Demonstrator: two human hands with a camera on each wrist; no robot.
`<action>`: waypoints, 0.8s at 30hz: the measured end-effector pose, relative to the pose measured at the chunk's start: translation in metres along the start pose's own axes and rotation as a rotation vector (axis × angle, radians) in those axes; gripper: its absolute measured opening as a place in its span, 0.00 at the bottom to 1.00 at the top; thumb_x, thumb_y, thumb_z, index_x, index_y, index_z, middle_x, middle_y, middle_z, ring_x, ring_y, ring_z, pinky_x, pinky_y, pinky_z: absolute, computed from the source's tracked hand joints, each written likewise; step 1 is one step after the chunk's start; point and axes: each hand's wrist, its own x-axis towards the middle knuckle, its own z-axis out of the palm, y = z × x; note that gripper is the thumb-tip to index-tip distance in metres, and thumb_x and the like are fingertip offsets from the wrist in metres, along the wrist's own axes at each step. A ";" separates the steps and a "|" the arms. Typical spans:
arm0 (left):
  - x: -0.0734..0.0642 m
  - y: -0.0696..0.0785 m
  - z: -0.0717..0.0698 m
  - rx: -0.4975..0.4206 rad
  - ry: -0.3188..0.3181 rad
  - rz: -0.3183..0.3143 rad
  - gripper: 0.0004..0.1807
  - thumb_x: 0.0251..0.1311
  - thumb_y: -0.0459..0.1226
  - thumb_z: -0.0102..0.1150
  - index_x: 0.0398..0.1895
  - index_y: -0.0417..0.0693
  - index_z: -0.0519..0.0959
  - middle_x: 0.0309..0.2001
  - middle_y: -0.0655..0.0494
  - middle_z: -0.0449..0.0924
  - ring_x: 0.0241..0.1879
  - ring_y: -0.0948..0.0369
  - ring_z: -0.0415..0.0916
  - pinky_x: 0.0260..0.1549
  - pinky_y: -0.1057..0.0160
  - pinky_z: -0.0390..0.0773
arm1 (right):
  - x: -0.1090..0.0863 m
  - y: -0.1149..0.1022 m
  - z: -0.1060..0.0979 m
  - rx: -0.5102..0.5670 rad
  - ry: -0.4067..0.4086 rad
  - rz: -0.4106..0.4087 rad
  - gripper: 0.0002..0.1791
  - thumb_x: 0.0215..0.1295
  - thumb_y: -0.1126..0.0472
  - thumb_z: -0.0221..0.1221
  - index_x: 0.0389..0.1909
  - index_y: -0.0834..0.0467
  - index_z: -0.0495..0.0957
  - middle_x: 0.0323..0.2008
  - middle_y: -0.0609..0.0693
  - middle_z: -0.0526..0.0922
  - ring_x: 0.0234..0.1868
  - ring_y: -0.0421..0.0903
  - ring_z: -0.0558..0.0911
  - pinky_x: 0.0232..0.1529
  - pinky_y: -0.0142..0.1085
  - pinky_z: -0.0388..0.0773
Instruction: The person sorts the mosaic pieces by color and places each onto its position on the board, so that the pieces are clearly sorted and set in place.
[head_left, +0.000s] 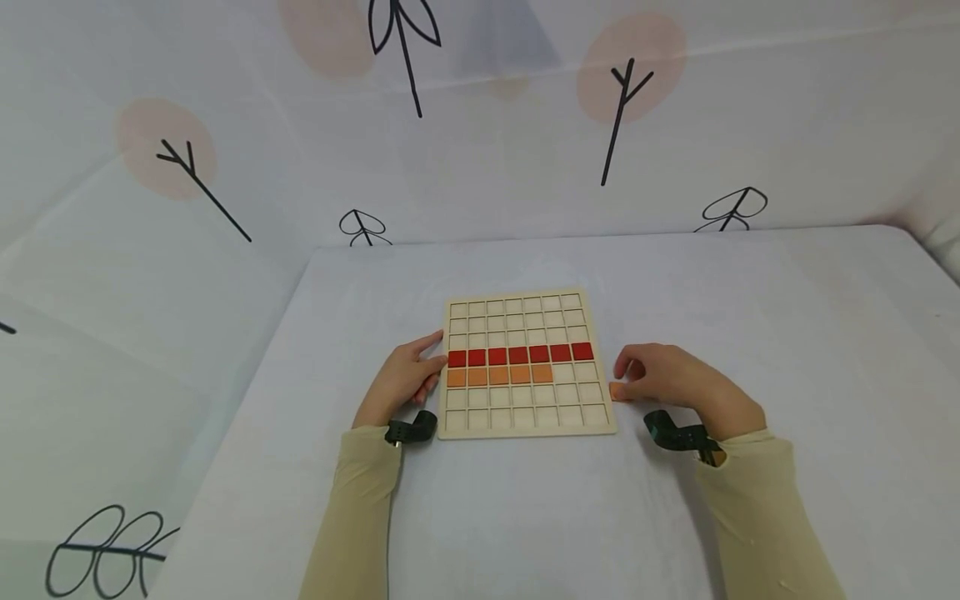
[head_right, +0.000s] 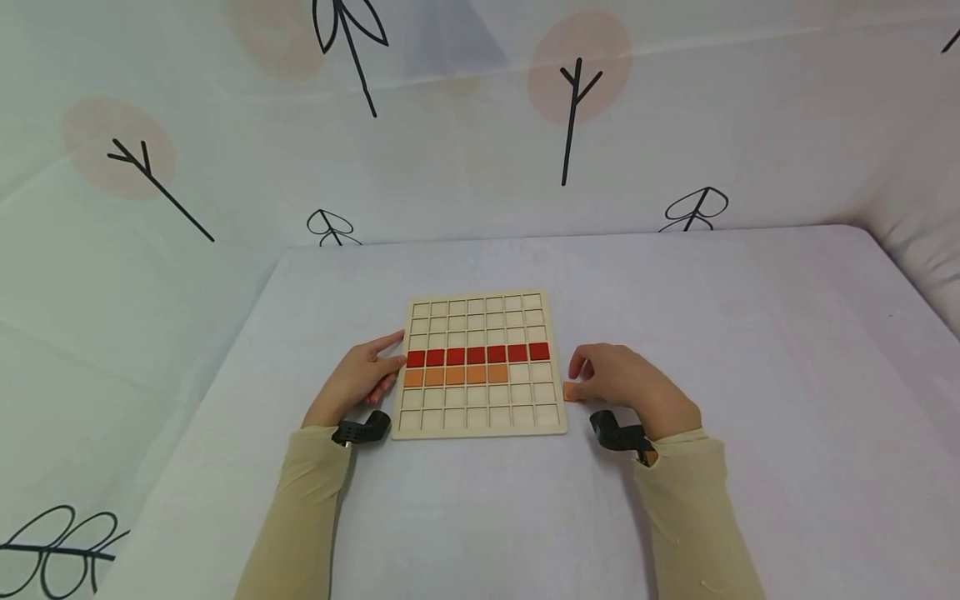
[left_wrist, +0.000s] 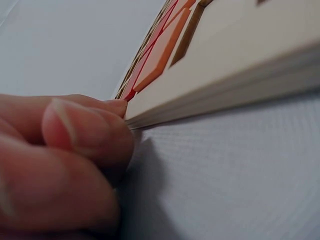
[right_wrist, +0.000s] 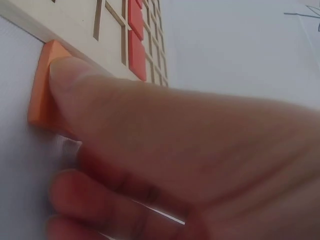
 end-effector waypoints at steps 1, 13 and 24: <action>0.000 0.000 0.000 0.000 0.000 -0.001 0.27 0.59 0.46 0.53 0.62 0.70 0.62 0.14 0.53 0.68 0.08 0.61 0.60 0.09 0.68 0.63 | 0.000 0.000 0.000 0.000 -0.001 0.002 0.17 0.51 0.50 0.63 0.36 0.57 0.74 0.26 0.49 0.71 0.30 0.46 0.69 0.28 0.36 0.65; 0.000 0.001 0.000 -0.003 -0.005 -0.003 0.27 0.59 0.45 0.53 0.62 0.70 0.62 0.14 0.53 0.68 0.08 0.61 0.60 0.10 0.68 0.64 | 0.000 0.000 0.002 0.002 -0.007 -0.007 0.16 0.49 0.54 0.64 0.36 0.57 0.73 0.27 0.49 0.72 0.30 0.46 0.70 0.29 0.37 0.66; 0.000 -0.001 -0.001 -0.004 -0.008 -0.013 0.27 0.59 0.46 0.53 0.62 0.71 0.62 0.14 0.54 0.67 0.08 0.61 0.60 0.09 0.68 0.63 | 0.006 0.002 0.004 -0.018 0.053 -0.014 0.14 0.49 0.55 0.64 0.34 0.58 0.75 0.30 0.50 0.73 0.33 0.48 0.70 0.33 0.39 0.68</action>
